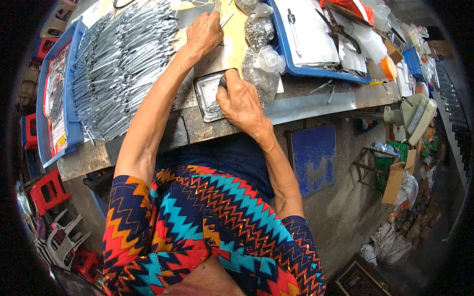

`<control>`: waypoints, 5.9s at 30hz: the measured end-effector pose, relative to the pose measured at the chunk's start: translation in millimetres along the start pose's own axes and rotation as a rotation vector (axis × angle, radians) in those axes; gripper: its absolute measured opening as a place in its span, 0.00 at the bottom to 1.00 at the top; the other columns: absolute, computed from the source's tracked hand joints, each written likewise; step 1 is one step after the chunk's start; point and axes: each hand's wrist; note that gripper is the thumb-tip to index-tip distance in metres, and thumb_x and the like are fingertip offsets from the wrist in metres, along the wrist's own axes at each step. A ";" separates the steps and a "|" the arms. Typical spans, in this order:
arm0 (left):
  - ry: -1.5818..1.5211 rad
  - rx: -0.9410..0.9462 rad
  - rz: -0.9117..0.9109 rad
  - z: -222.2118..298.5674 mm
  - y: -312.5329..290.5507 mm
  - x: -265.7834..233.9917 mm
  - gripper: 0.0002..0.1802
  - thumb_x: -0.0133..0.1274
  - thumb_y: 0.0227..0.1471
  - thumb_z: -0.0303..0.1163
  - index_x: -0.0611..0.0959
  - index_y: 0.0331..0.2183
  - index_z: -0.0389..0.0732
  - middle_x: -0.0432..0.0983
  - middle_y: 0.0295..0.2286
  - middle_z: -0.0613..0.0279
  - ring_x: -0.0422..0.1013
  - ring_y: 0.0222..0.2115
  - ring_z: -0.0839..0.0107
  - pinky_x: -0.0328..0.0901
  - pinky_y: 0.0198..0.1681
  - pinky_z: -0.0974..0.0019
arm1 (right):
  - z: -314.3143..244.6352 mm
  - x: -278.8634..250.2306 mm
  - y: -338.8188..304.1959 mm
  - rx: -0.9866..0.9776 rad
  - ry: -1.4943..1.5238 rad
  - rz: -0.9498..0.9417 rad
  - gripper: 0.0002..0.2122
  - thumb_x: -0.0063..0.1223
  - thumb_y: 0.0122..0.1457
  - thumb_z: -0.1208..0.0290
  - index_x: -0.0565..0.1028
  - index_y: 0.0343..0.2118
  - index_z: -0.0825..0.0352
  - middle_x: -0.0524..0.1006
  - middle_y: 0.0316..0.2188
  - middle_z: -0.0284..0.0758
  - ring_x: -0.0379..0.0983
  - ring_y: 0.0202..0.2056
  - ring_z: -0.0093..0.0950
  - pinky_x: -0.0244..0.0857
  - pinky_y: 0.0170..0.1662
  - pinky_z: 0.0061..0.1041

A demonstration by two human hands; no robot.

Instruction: The person repeatedly picks up metal strips and small fasteners from a tray, assembling them together by hand.

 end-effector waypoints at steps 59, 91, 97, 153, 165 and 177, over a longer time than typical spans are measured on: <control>-1.674 -0.315 -0.194 10.8 -178.0 -100.1 0.17 0.48 0.48 0.21 0.66 0.41 0.35 0.67 0.33 0.58 0.69 0.27 0.75 0.65 0.30 0.76 | -7.9 31.9 -23.0 0.326 1.025 0.185 0.07 0.52 0.51 0.79 0.70 0.33 0.74 0.70 0.18 0.29 0.64 0.18 0.13 0.57 0.19 0.11; -1.492 -0.489 -0.316 20.9 -188.5 -92.0 0.08 0.51 0.49 0.28 0.72 0.32 0.36 0.70 0.20 0.67 0.58 0.17 0.86 0.52 0.20 0.83 | -16.0 28.6 -26.9 0.261 1.300 0.109 0.06 0.49 0.54 0.77 0.68 0.32 0.74 0.70 0.23 0.33 0.65 0.21 0.18 0.59 0.23 0.15; -1.373 -0.449 -0.295 22.3 -188.9 -92.4 0.07 0.49 0.49 0.25 0.72 0.32 0.35 0.71 0.20 0.66 0.63 0.20 0.84 0.57 0.23 0.80 | -17.6 26.8 -29.1 0.266 1.165 0.136 0.05 0.49 0.54 0.77 0.69 0.29 0.73 0.69 0.18 0.30 0.64 0.19 0.16 0.58 0.22 0.13; -0.283 0.312 -0.127 -7.5 -56.5 -43.0 0.09 0.48 0.37 0.21 0.77 0.28 0.33 0.74 0.26 0.47 0.70 0.31 0.52 0.63 0.37 0.57 | 0.2 10.4 15.5 -0.468 -0.491 -0.361 0.06 0.51 0.40 0.75 0.70 0.21 0.71 0.71 0.21 0.46 0.71 0.28 0.43 0.65 0.29 0.37; -0.228 0.363 0.019 -17.2 -67.1 -21.8 0.16 0.47 0.40 0.20 0.72 0.37 0.35 0.71 0.24 0.46 0.68 0.27 0.51 0.62 0.31 0.56 | 14.9 5.6 2.9 -0.021 0.028 0.014 0.07 0.46 0.48 0.75 0.64 0.25 0.73 0.67 0.14 0.44 0.67 0.18 0.37 0.59 0.21 0.34; -1.375 -0.419 -0.385 -2.0 -139.4 -88.5 0.12 0.48 0.47 0.27 0.75 0.36 0.32 0.70 0.25 0.64 0.66 0.25 0.78 0.61 0.33 0.76 | 3.4 15.3 -10.8 0.333 0.975 0.030 0.05 0.49 0.52 0.79 0.69 0.32 0.72 0.70 0.18 0.29 0.63 0.17 0.14 0.58 0.20 0.12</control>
Point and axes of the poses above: each hand's wrist, its own y-axis towards the middle knuckle, its own x-axis out of the palm, z = x × y
